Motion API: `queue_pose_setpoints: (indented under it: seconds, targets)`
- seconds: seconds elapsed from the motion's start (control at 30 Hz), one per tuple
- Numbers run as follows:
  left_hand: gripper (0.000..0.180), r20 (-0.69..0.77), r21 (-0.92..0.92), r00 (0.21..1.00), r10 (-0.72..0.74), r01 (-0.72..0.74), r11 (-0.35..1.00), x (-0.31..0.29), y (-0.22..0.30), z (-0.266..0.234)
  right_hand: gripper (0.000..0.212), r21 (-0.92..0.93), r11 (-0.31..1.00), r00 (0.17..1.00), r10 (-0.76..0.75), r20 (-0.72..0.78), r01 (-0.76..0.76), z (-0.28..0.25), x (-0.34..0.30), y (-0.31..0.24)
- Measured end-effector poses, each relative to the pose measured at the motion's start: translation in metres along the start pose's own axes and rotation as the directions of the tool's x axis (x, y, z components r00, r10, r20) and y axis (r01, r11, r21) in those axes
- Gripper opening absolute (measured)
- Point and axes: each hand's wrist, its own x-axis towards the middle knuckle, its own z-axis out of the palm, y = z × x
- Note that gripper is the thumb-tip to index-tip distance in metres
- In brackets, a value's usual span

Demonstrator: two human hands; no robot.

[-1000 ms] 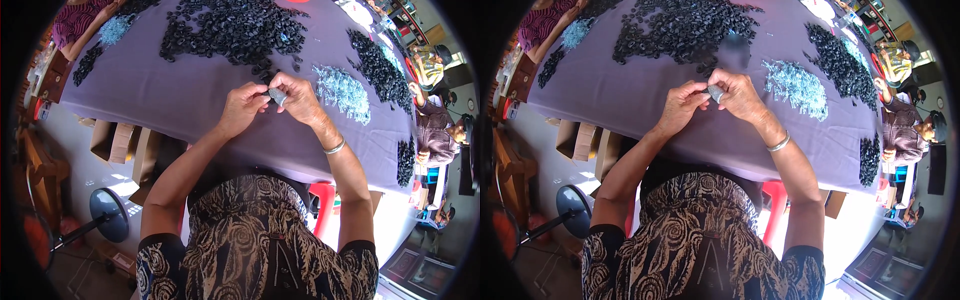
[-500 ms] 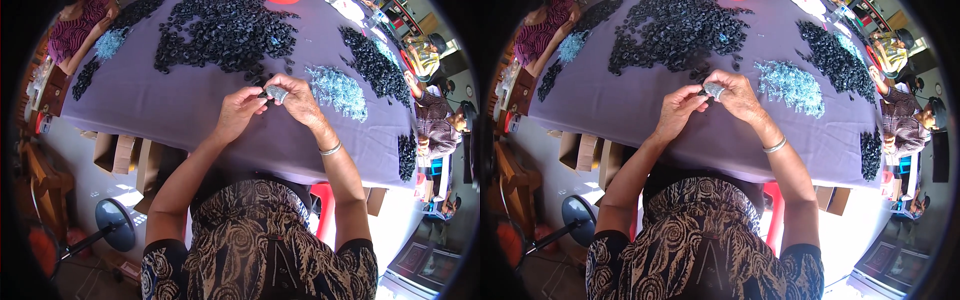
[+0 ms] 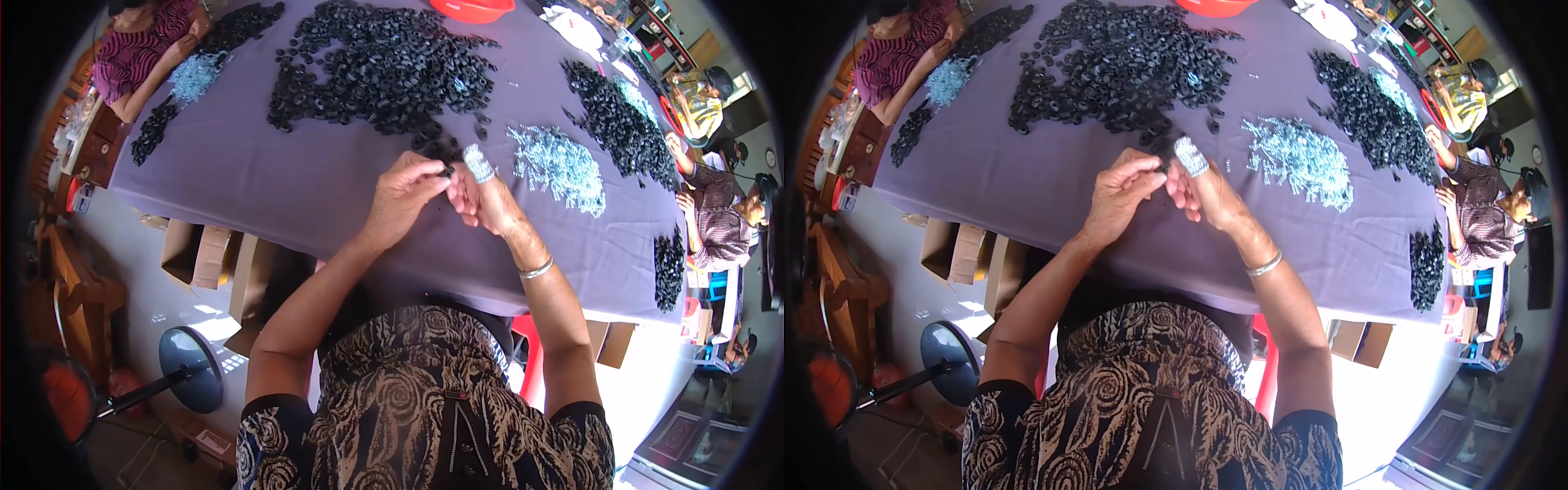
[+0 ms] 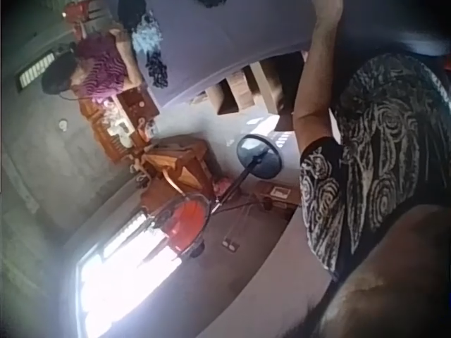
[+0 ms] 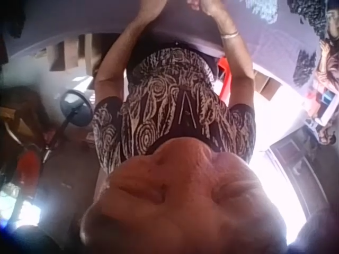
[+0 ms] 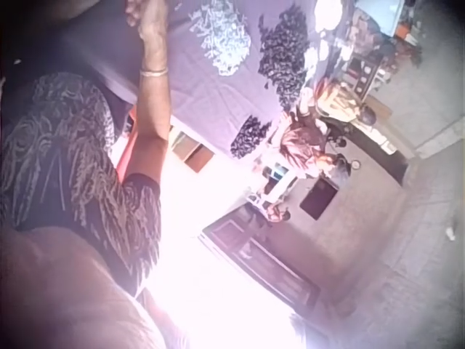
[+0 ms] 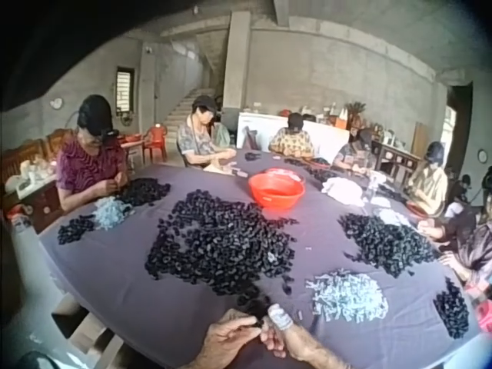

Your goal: Sorting small black plastic parts on a table and placing them into a small transparent plastic bag.

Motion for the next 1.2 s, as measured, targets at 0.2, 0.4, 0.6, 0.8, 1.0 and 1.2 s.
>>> queue_pose_setpoints:
  seconds: [0.2, 0.4, 0.6, 0.8, 1.0, 1.2]
  targets:
    - [0.017, 0.041, -0.016, 0.999, 0.028, -0.028, 0.999, -0.004, 0.009, 0.010, 0.035, 0.422, 0.907, 0.998, -0.039, 0.055, 0.012, 0.016, -0.006, 0.009]
    - [0.015, 0.068, 0.069, 0.990, 0.122, -0.127, 0.990, -0.005, 0.021, 0.015, 0.032, 0.558, 0.814, 0.951, -0.281, 0.130, 0.164, 0.025, -0.006, 0.018]
    - [0.016, 0.016, 0.010, 0.993, 0.121, -0.121, 0.993, -0.006, 0.033, 0.015, 0.045, 0.439, 0.892, 0.985, -0.158, 0.076, 0.109, 0.031, -0.009, 0.006]
    - [0.017, -0.050, 0.356, 0.994, 0.097, -0.073, 0.932, 0.005, 0.027, -0.011, 0.057, 0.064, 0.978, 0.978, -0.194, -0.080, 0.200, 0.015, -0.014, -0.011]
    - [0.016, -0.135, 0.787, 0.990, 0.029, 0.089, 0.610, 0.013, 0.033, -0.061, 0.019, -0.446, 0.856, 0.820, -0.442, -0.365, 0.263, -0.022, -0.008, -0.011]
    - [0.015, -0.085, 0.935, 0.988, -0.127, 0.123, 0.332, 0.013, 0.050, -0.067, 0.028, -0.737, 0.588, 0.834, -0.548, -0.060, 0.334, -0.011, -0.004, -0.003]
